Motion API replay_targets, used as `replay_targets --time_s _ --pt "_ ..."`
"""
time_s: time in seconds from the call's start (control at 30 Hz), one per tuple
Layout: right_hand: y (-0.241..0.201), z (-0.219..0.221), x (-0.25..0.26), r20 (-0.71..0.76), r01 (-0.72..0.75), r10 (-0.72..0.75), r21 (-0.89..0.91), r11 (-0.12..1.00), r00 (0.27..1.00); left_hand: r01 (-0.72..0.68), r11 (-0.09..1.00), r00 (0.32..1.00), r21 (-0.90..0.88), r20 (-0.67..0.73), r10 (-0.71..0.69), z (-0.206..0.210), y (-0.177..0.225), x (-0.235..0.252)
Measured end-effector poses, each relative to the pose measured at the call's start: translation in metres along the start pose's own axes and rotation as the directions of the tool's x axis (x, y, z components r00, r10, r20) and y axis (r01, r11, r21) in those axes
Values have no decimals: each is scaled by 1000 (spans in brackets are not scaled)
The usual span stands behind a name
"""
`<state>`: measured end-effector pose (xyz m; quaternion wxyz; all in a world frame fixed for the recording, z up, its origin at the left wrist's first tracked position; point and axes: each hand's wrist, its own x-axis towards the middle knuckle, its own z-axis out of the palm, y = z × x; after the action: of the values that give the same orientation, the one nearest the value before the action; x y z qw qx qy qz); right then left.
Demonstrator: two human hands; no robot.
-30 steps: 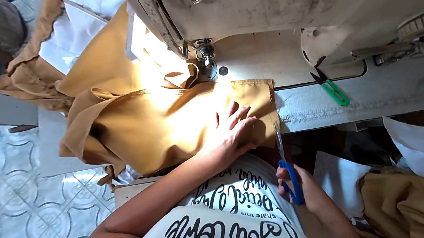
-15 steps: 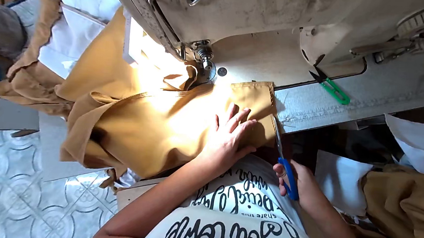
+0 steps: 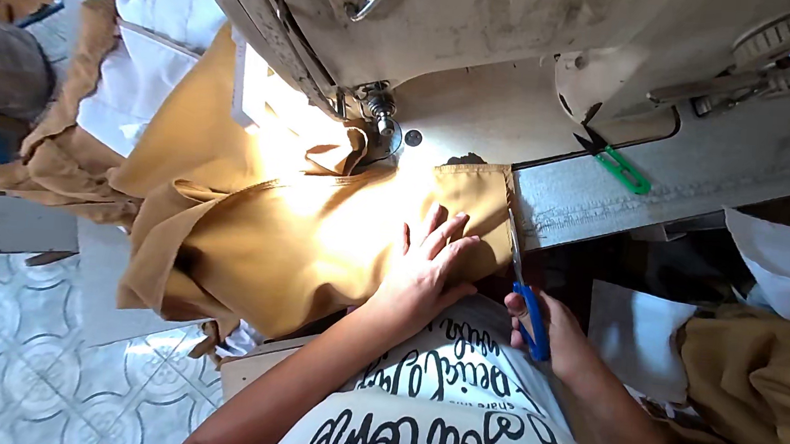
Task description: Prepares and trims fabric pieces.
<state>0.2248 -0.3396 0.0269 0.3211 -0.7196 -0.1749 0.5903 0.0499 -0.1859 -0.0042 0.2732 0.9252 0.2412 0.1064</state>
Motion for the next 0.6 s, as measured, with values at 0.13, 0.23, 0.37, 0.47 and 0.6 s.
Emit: replay_targets --time_s 0.13,0.23,0.37,0.47,0.6 --pt "5 4 -4 -22 15 -13 95 995 1000 6 1000 1000 1 0 -6 0 1 0" --pt "6 5 -5 -20 27 -25 141 990 1000 4 1000 1000 19 4 -4 0 2 -1" --pt "1 3 -5 50 -43 37 117 992 998 -20 999 1000 25 11 20 0 1 -3" --pt "-2 1 1 57 -3 4 -20 1000 998 -37 999 999 9 24 36 0 2 -7" --pt "-4 3 6 41 2 -2 -10 1000 999 -48 999 999 -4 25 48 -1 3 -10"
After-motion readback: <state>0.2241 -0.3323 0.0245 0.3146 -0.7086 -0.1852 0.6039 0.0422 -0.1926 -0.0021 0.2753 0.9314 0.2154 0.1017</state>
